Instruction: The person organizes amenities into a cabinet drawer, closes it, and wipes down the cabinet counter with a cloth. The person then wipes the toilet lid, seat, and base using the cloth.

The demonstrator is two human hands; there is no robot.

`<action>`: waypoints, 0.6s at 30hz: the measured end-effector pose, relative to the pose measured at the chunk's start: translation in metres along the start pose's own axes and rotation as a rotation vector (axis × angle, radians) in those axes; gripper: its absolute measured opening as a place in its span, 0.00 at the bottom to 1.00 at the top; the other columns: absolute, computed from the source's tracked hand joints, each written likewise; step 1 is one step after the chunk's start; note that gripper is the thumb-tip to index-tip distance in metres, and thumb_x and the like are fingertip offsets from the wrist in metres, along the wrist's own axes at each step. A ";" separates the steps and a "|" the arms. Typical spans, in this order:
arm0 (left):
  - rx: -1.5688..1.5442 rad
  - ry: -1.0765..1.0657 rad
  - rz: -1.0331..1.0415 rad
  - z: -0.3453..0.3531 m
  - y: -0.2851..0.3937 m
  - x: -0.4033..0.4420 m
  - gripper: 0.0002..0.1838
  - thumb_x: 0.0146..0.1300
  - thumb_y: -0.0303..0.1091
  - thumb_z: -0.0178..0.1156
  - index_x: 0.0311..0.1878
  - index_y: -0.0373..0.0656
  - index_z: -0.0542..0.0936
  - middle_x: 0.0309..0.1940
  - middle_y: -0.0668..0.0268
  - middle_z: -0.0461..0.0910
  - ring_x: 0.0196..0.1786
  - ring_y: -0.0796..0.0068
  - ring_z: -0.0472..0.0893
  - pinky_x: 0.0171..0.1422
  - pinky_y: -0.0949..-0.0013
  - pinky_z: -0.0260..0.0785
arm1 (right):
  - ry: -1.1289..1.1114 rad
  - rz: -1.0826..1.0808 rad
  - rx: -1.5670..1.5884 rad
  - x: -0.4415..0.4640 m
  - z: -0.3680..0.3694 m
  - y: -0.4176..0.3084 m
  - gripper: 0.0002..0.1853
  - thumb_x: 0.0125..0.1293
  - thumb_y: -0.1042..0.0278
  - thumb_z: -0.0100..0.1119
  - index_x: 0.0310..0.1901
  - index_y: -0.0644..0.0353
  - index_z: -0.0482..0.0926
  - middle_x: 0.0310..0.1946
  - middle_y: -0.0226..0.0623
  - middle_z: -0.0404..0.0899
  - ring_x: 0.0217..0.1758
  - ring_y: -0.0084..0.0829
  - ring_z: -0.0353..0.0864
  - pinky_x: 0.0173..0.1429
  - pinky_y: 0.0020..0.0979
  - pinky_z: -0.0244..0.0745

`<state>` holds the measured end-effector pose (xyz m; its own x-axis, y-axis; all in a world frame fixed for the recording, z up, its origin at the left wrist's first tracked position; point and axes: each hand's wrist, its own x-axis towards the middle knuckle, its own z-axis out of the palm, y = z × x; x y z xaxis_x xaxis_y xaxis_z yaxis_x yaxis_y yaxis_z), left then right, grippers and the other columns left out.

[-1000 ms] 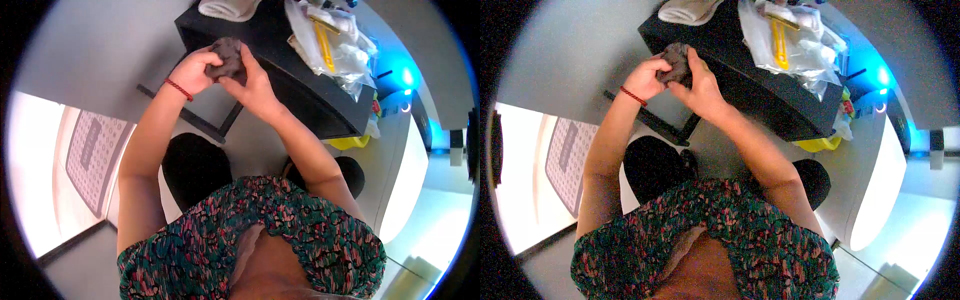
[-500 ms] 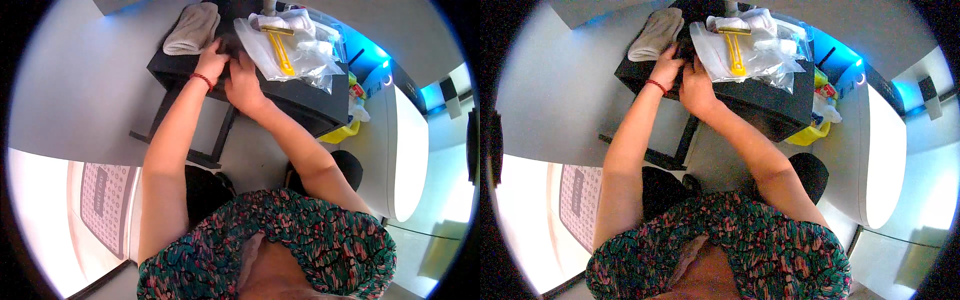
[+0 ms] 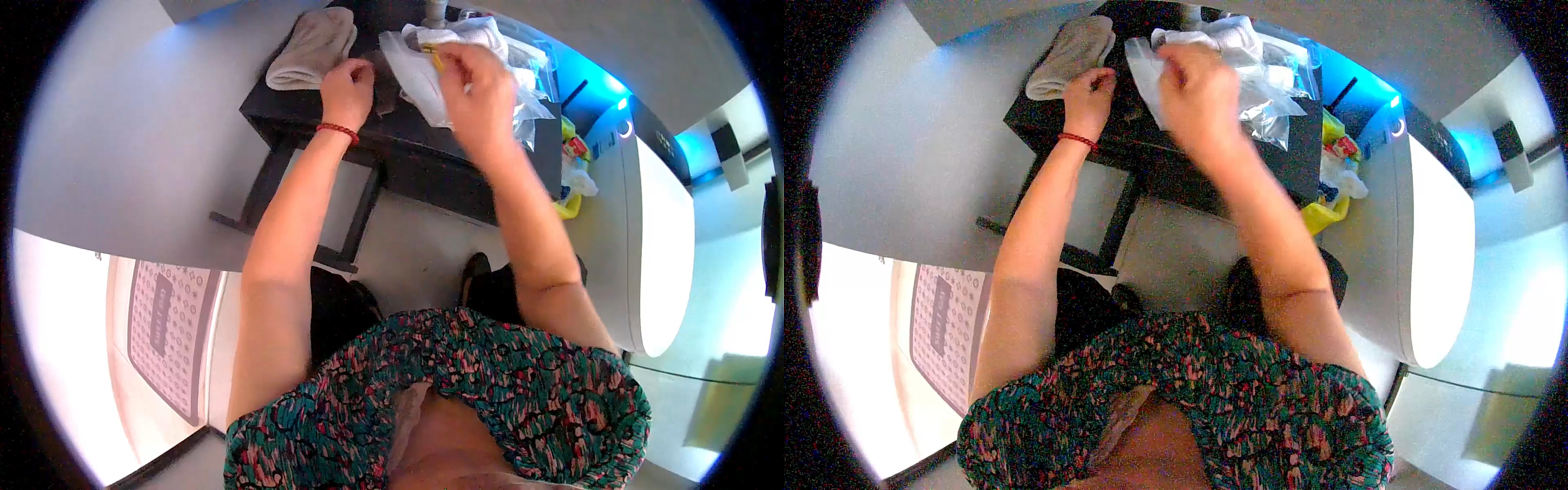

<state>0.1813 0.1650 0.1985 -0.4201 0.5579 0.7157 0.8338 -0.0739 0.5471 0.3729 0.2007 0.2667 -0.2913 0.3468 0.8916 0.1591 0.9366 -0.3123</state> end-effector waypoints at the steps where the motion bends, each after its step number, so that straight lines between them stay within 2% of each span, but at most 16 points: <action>1: 0.005 0.006 -0.003 -0.004 0.016 -0.001 0.17 0.56 0.38 0.59 0.46 0.38 0.76 0.27 0.54 0.81 0.30 0.55 0.80 0.37 0.64 0.74 | -0.022 -0.002 -0.064 0.009 0.006 0.026 0.08 0.55 0.76 0.56 0.38 0.62 0.80 0.32 0.45 0.80 0.32 0.41 0.81 0.37 0.35 0.75; 3: -0.737 -0.288 -0.818 -0.013 0.051 -0.004 0.21 0.59 0.48 0.59 0.42 0.36 0.76 0.26 0.59 0.80 0.24 0.66 0.81 0.26 0.70 0.73 | -0.217 -0.118 -0.385 0.015 0.022 0.085 0.10 0.55 0.70 0.56 0.39 0.60 0.80 0.33 0.47 0.80 0.34 0.43 0.81 0.44 0.41 0.74; 4: -0.769 -0.380 -0.802 -0.010 0.060 -0.005 0.23 0.59 0.51 0.58 0.41 0.36 0.76 0.25 0.60 0.79 0.23 0.70 0.80 0.23 0.73 0.72 | -0.216 -0.120 -0.382 0.017 0.029 0.105 0.10 0.55 0.70 0.56 0.39 0.60 0.80 0.33 0.47 0.80 0.34 0.43 0.81 0.44 0.41 0.74; 5: -0.800 -0.472 -0.785 -0.007 0.065 -0.005 0.25 0.59 0.54 0.57 0.40 0.36 0.75 0.25 0.62 0.78 0.21 0.75 0.80 0.19 0.76 0.70 | -0.341 -0.124 -0.477 0.019 0.037 0.121 0.10 0.55 0.68 0.56 0.39 0.59 0.79 0.34 0.48 0.80 0.36 0.44 0.80 0.47 0.42 0.73; 6: -0.806 -0.539 -0.794 -0.002 0.066 -0.003 0.25 0.58 0.53 0.59 0.41 0.35 0.76 0.26 0.61 0.79 0.23 0.72 0.81 0.20 0.75 0.72 | -0.469 -0.125 -0.575 0.021 0.039 0.122 0.11 0.55 0.66 0.56 0.39 0.58 0.79 0.35 0.49 0.80 0.39 0.46 0.80 0.50 0.44 0.71; 7: -0.805 -0.541 -0.797 0.004 0.068 -0.004 0.25 0.58 0.53 0.59 0.41 0.35 0.76 0.26 0.61 0.79 0.23 0.72 0.81 0.20 0.75 0.72 | -0.471 -0.123 -0.575 0.019 0.042 0.123 0.11 0.55 0.66 0.56 0.39 0.58 0.79 0.35 0.49 0.80 0.39 0.46 0.80 0.50 0.44 0.71; 9: -0.871 -0.492 -0.752 0.019 0.073 -0.006 0.23 0.57 0.52 0.61 0.46 0.42 0.75 0.33 0.64 0.80 0.30 0.71 0.81 0.27 0.69 0.74 | -0.530 0.054 -0.603 0.013 0.051 0.120 0.11 0.55 0.63 0.56 0.39 0.56 0.78 0.35 0.48 0.80 0.43 0.48 0.77 0.50 0.45 0.71; 10: -0.927 -0.469 -0.800 0.024 0.074 -0.006 0.21 0.56 0.45 0.63 0.48 0.41 0.75 0.38 0.64 0.80 0.39 0.68 0.81 0.35 0.65 0.76 | -0.520 0.028 -0.671 0.010 0.053 0.117 0.11 0.55 0.61 0.57 0.36 0.57 0.78 0.35 0.47 0.79 0.44 0.50 0.76 0.49 0.46 0.71; 11: -0.928 -0.473 -0.804 0.029 0.075 -0.007 0.21 0.56 0.45 0.63 0.48 0.41 0.75 0.38 0.64 0.80 0.39 0.68 0.81 0.35 0.65 0.76 | -0.524 0.033 -0.672 0.009 0.054 0.115 0.11 0.55 0.61 0.57 0.36 0.57 0.78 0.35 0.47 0.79 0.44 0.50 0.76 0.49 0.46 0.71; 13: -1.082 -0.419 -0.873 0.035 0.075 -0.009 0.19 0.56 0.34 0.62 0.50 0.39 0.74 0.44 0.61 0.79 0.45 0.64 0.80 0.45 0.59 0.75 | -0.502 0.059 -0.683 0.006 0.055 0.116 0.09 0.54 0.62 0.57 0.33 0.58 0.78 0.33 0.45 0.79 0.44 0.49 0.76 0.48 0.46 0.71; 14: -1.083 -0.420 -0.876 0.036 0.074 -0.010 0.19 0.56 0.34 0.62 0.50 0.39 0.74 0.44 0.61 0.79 0.45 0.64 0.80 0.45 0.59 0.75 | -0.504 0.061 -0.684 0.005 0.054 0.116 0.09 0.54 0.62 0.57 0.33 0.58 0.78 0.33 0.45 0.79 0.44 0.49 0.76 0.48 0.46 0.71; 16: -1.157 -0.396 -0.959 0.038 0.068 -0.011 0.19 0.55 0.23 0.59 0.52 0.37 0.72 0.47 0.58 0.77 0.49 0.60 0.77 0.53 0.54 0.72 | -0.460 0.059 -0.653 0.006 0.053 0.118 0.08 0.54 0.65 0.57 0.32 0.59 0.78 0.29 0.44 0.78 0.41 0.46 0.77 0.48 0.45 0.72; 18: -1.186 -0.370 -0.980 0.038 0.064 -0.013 0.19 0.55 0.21 0.58 0.52 0.36 0.72 0.47 0.57 0.77 0.49 0.59 0.77 0.54 0.53 0.71 | -0.461 0.037 -0.572 0.008 0.047 0.118 0.08 0.53 0.66 0.57 0.33 0.60 0.79 0.29 0.45 0.79 0.39 0.45 0.78 0.46 0.43 0.73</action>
<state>0.2538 0.1839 0.2076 -0.3508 0.9245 -0.1492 -0.5141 -0.0570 0.8559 0.3449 0.3161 0.2216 -0.6236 0.4816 0.6158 0.6068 0.7948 -0.0072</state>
